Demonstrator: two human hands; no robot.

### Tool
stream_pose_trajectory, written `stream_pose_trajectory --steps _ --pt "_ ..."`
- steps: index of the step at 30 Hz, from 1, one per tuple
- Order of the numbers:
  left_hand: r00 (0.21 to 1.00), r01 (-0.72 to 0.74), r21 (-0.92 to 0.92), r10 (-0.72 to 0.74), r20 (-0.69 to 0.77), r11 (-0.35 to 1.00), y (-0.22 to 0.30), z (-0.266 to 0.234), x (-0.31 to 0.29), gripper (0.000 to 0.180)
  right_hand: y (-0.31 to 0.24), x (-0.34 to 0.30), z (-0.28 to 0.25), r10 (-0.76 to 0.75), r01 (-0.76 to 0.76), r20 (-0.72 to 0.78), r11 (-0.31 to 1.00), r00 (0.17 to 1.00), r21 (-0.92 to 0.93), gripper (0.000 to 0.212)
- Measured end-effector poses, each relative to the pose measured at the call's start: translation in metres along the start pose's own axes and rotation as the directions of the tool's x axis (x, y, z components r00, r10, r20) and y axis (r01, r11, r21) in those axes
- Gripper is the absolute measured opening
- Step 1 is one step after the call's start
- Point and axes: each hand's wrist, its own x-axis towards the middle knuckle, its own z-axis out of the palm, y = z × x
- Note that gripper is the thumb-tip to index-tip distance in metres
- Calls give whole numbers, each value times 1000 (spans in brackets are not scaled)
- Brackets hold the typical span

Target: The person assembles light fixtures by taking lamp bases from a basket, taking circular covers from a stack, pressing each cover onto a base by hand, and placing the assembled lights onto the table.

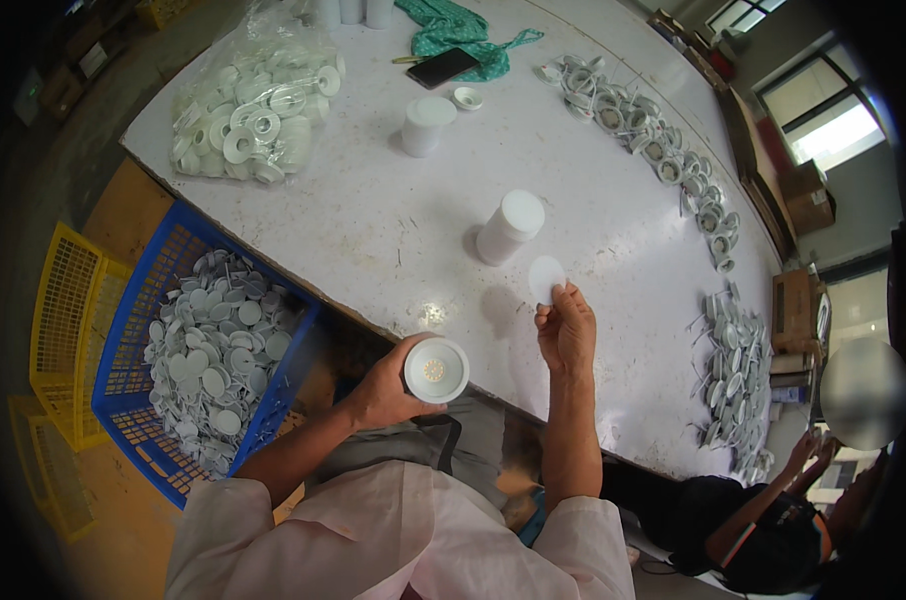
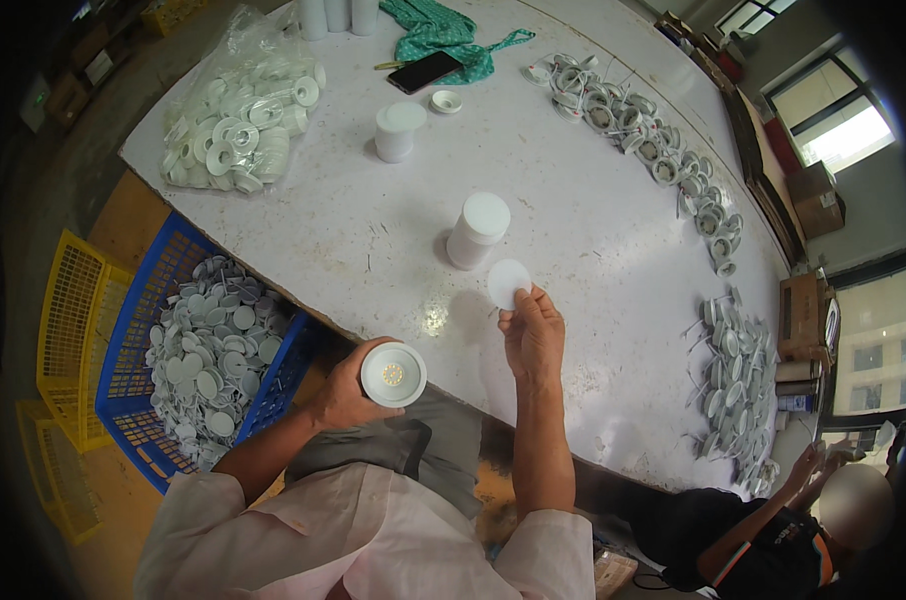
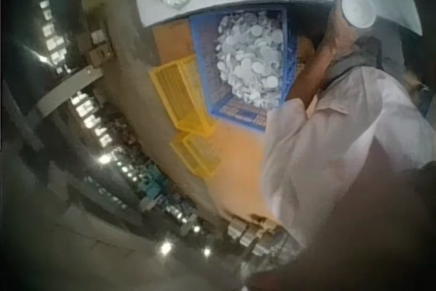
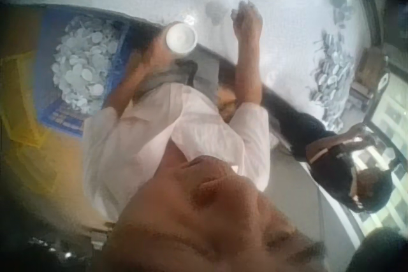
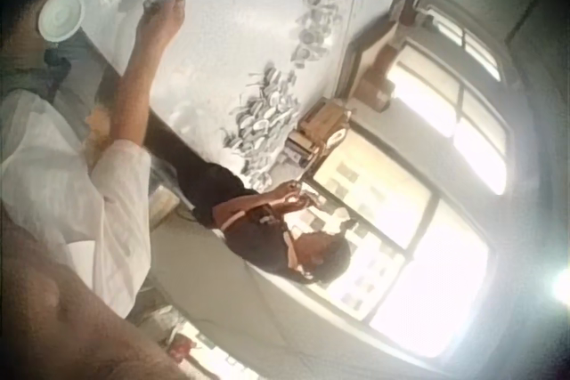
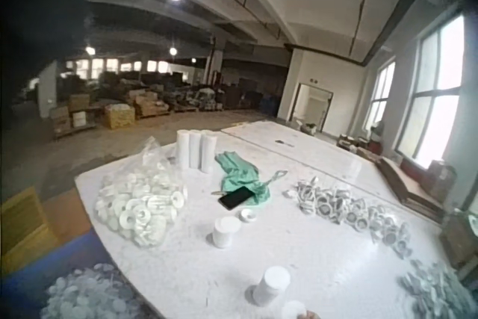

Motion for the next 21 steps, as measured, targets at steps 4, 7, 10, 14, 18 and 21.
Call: stream_pose_trajectory --steps 4,7,10,14,18,21 --pt "1000 -27 0 27 -14 1000 -3 4 18 81 19 -14 -13 47 -48 17 998 999 46 7" --pt "999 -19 -7 19 -41 1000 -2 8 29 82 33 -33 -17 105 -106 37 994 994 21 5" --pt "996 -77 -66 74 -55 995 0 12 40 78 44 -46 -12 167 -161 79 984 983 -74 6" --pt "998 -65 -144 61 -29 988 -11 18 43 79 56 -52 -6 159 -137 99 971 982 -198 9" --pt "990 -122 -196 133 43 973 -19 18 42 83 57 -54 6 76 -43 81 936 994 -350 13" --pt "992 -108 -221 119 39 969 -16 18 40 78 58 -57 11 79 -49 79 944 994 -325 17"
